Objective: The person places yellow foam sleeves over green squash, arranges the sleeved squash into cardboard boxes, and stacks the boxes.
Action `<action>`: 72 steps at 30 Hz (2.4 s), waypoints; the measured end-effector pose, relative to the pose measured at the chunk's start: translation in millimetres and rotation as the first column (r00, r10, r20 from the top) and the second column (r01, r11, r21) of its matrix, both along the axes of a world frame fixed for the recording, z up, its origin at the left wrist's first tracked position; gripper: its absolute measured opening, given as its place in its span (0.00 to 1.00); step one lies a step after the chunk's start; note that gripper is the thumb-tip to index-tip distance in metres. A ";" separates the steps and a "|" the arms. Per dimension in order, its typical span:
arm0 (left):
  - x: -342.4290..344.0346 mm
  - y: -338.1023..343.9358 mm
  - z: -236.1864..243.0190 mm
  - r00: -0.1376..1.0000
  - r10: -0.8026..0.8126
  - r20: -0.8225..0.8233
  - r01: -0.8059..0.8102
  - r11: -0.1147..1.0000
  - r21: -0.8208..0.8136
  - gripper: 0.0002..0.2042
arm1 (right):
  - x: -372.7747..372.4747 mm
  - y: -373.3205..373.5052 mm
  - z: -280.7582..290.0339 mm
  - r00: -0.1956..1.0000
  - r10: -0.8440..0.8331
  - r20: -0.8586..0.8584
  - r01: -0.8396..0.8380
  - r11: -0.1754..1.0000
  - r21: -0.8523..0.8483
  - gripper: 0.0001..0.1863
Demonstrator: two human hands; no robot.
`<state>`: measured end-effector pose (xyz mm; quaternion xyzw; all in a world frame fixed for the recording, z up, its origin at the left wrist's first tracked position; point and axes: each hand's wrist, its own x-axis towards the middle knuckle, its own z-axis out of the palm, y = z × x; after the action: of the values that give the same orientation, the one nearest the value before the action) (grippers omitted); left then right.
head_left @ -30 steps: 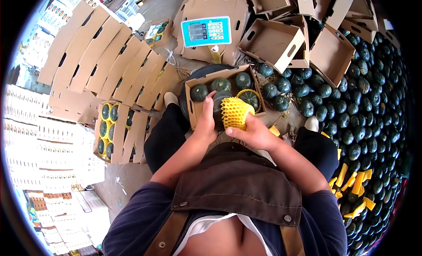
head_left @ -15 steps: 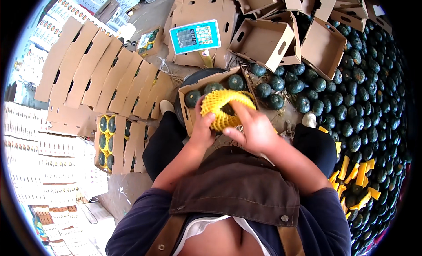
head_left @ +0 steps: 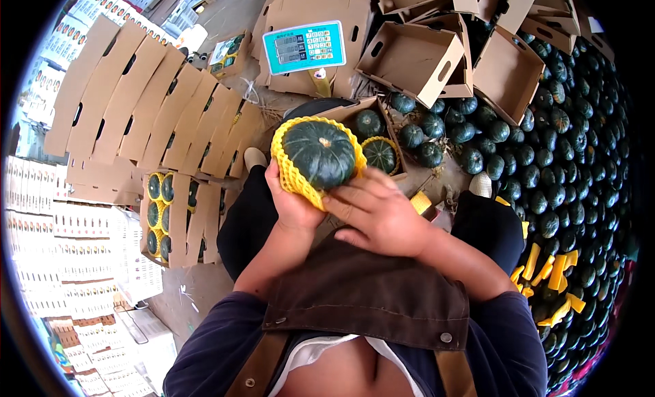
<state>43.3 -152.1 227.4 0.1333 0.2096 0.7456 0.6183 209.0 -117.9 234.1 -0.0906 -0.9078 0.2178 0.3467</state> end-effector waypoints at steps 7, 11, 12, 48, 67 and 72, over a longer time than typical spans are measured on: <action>-1.4 -1.6 -28.8 0.989 -0.126 -0.081 0.116 0.985 -0.124 0.23 | -20.8 27.5 -32.7 0.802 -0.493 -0.337 -0.459 -0.150 -0.875 0.22; -5.0 -6.6 -48.5 0.979 -0.205 -0.020 0.199 0.967 -0.159 0.23 | -19.8 32.3 -59.3 0.828 -0.477 -0.295 -0.339 -0.007 -0.941 0.22; -3.7 -7.8 -54.6 0.967 -0.153 -0.206 0.123 0.981 -0.151 0.23 | -19.7 32.5 -63.8 0.843 -0.436 -0.315 -0.310 0.085 -0.947 0.21; -162.2 -56.7 -227.7 0.601 -0.432 -0.672 -0.449 0.513 -0.731 0.12 | -237.0 135.3 -214.5 0.751 0.652 -0.101 -0.092 -0.049 -0.995 0.38; -142.7 -41.1 -215.5 0.182 -0.584 -0.791 -0.688 0.499 -0.527 0.17 | -225.6 125.0 -220.1 0.466 0.525 0.712 0.134 0.753 -0.644 0.39; -145.5 -44.1 -219.7 0.107 -0.606 -0.788 -0.710 0.508 -0.488 0.17 | -220.1 63.8 -184.5 0.661 0.093 0.745 -0.050 0.996 -0.080 0.35</action>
<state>-102.2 -196.2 7.8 0.2559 0.9032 0.2514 0.2355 -11.1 -54.1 49.7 -0.1455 -0.9669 0.1985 -0.0673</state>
